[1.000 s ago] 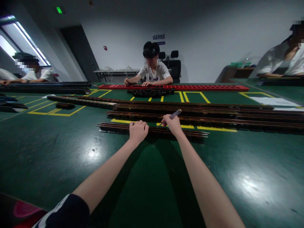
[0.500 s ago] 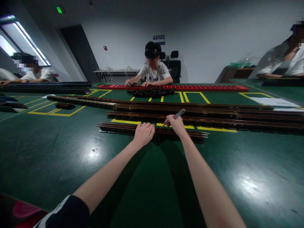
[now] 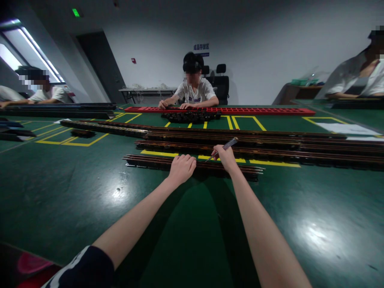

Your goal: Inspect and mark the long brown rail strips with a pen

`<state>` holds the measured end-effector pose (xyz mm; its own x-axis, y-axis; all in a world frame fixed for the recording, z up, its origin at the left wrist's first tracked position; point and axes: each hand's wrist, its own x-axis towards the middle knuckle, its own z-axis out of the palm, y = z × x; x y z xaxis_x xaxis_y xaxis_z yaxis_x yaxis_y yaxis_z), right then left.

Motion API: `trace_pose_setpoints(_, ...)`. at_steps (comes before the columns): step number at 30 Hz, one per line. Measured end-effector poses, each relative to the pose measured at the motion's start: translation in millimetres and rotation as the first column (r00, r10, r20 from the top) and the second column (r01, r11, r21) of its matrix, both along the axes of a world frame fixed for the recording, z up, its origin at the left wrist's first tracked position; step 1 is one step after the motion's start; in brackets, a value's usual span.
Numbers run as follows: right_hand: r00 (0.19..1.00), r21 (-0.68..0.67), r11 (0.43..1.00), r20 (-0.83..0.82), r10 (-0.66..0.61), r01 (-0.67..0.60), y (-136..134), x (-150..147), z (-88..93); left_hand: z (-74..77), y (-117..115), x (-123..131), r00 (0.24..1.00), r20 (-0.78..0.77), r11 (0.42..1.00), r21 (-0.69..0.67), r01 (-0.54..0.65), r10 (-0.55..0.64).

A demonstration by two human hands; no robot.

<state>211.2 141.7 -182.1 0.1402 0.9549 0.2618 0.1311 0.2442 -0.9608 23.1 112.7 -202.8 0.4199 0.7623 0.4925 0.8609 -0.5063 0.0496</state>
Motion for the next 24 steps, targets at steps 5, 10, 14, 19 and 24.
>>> trace_pose_setpoints(5, 1.0, 0.006, 1.0, -0.005, 0.002, -0.002, -1, -1, 1.1, -0.5, 1, -1, 1.0, 0.0, 1.0, 0.008, -0.001, 0.001)
trace_pose_setpoints(10, 1.0, 0.005, 1.0, 0.0, -0.016, 0.016, -1, -1, 1.2, -0.1, 0, 0, 0.999, -0.001, 0.999, 0.005, -0.035, 0.035)
trace_pose_setpoints(14, 1.0, 0.015, 1.0, 0.018, -0.002, 0.002, -1, -5, 1.1, 1.5, 0, 1, 0.996, 0.047, 0.997, -0.012, -0.076, 0.077)
trace_pose_setpoints(19, 0.996, 0.029, 0.998, 0.072, 0.055, -0.057, -4, -15, 1.9, 2.4, 1, -1, 0.98, 0.101, 0.985, -0.027, -0.17, 0.172)
trace_pose_setpoints(24, 0.992, 0.031, 0.996, 0.096, 0.08, -0.083, -8, -18, 4.1, 0.2, 4, -2, 0.97, 0.12, 0.977, -0.012, -0.213, 0.213)
